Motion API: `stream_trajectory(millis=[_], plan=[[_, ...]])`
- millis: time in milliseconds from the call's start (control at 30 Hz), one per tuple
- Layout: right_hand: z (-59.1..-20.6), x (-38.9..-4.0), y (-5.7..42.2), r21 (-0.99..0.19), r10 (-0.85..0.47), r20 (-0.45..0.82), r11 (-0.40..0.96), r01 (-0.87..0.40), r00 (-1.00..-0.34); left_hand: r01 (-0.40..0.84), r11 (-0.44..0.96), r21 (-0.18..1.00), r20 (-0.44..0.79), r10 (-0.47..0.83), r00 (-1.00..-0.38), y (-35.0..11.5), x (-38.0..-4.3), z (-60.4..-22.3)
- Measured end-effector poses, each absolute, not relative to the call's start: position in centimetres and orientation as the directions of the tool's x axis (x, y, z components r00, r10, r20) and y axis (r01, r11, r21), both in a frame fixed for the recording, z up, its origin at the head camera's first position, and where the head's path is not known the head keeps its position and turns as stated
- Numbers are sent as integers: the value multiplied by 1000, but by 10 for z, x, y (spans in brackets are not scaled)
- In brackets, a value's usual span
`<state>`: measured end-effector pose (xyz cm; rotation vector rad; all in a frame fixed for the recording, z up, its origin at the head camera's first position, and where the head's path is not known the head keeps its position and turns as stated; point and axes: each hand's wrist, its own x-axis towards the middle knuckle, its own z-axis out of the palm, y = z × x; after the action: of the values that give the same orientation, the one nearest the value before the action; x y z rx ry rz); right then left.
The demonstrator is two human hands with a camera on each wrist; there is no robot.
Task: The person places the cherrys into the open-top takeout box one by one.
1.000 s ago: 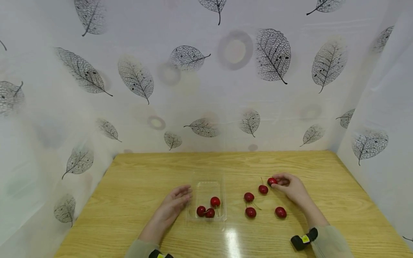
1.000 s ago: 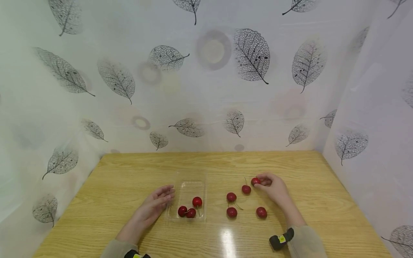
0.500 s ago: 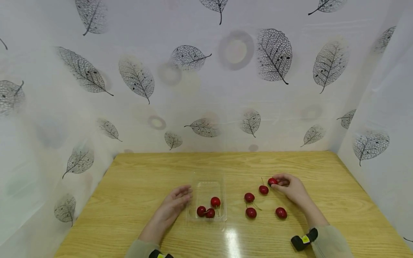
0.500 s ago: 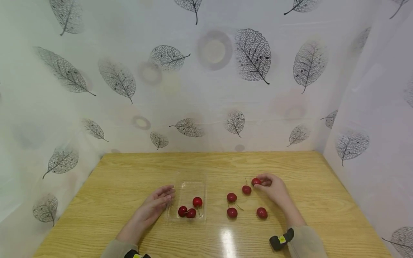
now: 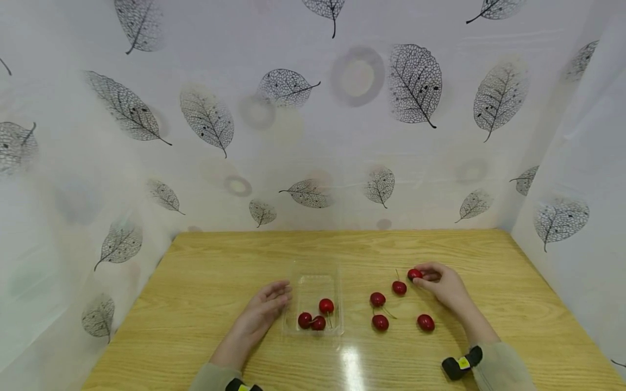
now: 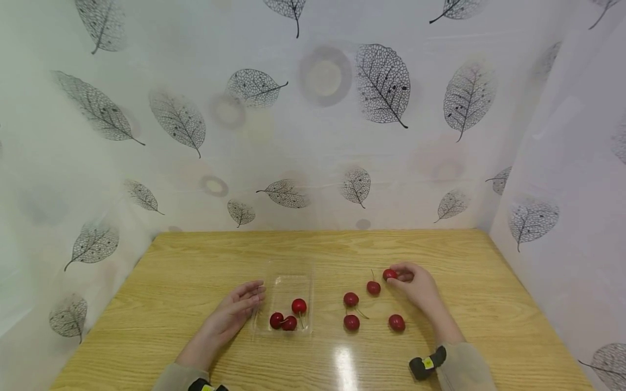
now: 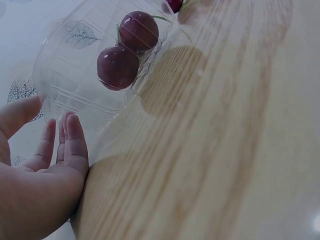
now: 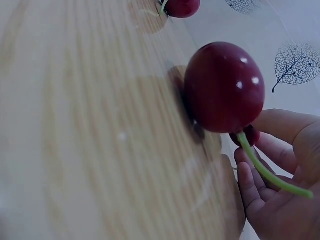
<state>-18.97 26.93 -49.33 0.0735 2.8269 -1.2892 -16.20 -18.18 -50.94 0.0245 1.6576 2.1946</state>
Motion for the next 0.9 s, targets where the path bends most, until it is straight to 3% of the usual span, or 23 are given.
stream_trajectory(millis=[900], plan=[[-483, -193, 251, -798, -12, -15, 603, 5, -1000, -307, -218, 927, -243, 278, -929, -181, -163, -510]])
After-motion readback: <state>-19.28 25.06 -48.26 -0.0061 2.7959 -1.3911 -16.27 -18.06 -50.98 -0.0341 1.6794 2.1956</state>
